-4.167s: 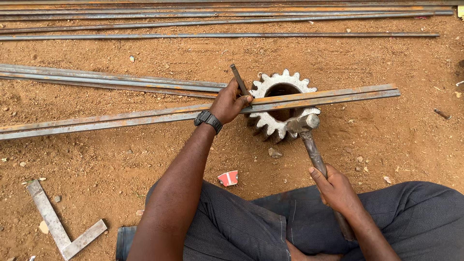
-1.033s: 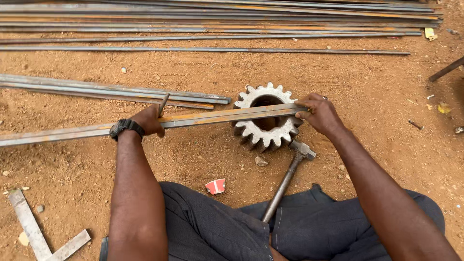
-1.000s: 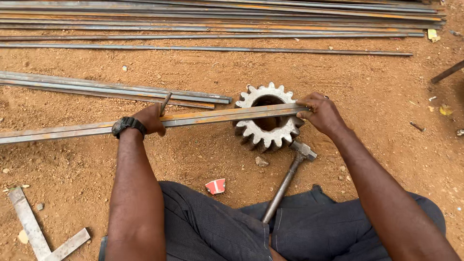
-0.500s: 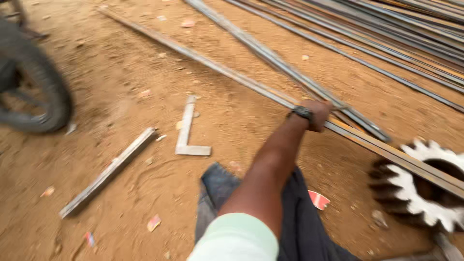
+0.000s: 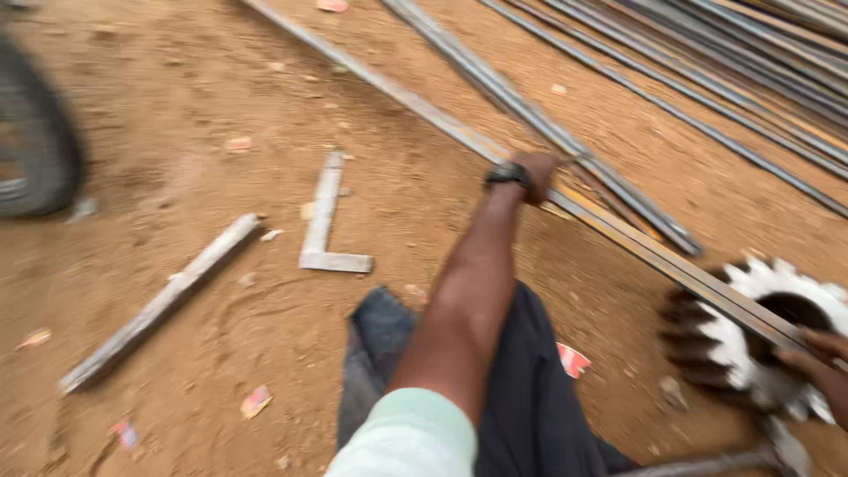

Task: The person places metal rods against a gear and uses a hammer to tap a metal punch, creating indentations or marks on the rods. They handle the rods one by one, aligning them and tapping them with the hammer.

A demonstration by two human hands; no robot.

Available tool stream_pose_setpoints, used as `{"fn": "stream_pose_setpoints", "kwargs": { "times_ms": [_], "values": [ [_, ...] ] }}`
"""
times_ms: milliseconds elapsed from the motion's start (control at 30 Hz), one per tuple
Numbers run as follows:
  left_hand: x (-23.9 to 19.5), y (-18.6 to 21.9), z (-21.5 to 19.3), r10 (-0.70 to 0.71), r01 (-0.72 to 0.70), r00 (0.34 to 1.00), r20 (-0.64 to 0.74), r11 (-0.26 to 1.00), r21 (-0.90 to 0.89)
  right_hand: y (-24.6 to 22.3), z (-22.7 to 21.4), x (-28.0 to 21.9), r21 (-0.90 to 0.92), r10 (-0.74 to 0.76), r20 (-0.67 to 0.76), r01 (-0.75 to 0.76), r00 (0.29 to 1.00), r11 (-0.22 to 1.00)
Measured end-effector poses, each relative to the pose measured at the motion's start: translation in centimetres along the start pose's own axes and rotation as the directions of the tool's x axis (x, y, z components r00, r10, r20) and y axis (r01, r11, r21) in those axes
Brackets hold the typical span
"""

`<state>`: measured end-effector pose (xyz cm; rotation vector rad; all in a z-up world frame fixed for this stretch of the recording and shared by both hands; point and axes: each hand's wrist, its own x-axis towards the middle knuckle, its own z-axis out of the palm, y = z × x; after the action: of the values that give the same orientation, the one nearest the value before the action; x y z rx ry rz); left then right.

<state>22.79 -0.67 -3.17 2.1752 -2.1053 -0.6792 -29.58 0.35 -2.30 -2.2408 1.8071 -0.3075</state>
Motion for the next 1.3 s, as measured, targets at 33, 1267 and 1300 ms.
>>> {"fn": "stream_pose_setpoints", "kwargs": {
  "times_ms": [33, 1267, 1300],
  "values": [
    [-0.1, 0.1, 0.1, -0.026, 0.027, 0.999, 0.038, 0.999, -0.031, 1.0, -1.0, -2.2, 0.023, -0.021, -0.017, 0.022, 1.000, 1.000],
    [0.4, 13.5, 0.4, 0.247, -0.215, 0.893, 0.377, 0.968, -0.126, -8.1, -2.0, -7.9, 0.223, 0.019, -0.333, 0.059, 0.943, 0.973],
    [0.4, 13.3, 0.4, 0.304, -0.253, 0.896, 0.323, 0.948, -0.192, -8.2, -1.5, -10.0, 0.218, 0.119, -0.392, -0.033, 0.912, 0.975]
  ]
}}
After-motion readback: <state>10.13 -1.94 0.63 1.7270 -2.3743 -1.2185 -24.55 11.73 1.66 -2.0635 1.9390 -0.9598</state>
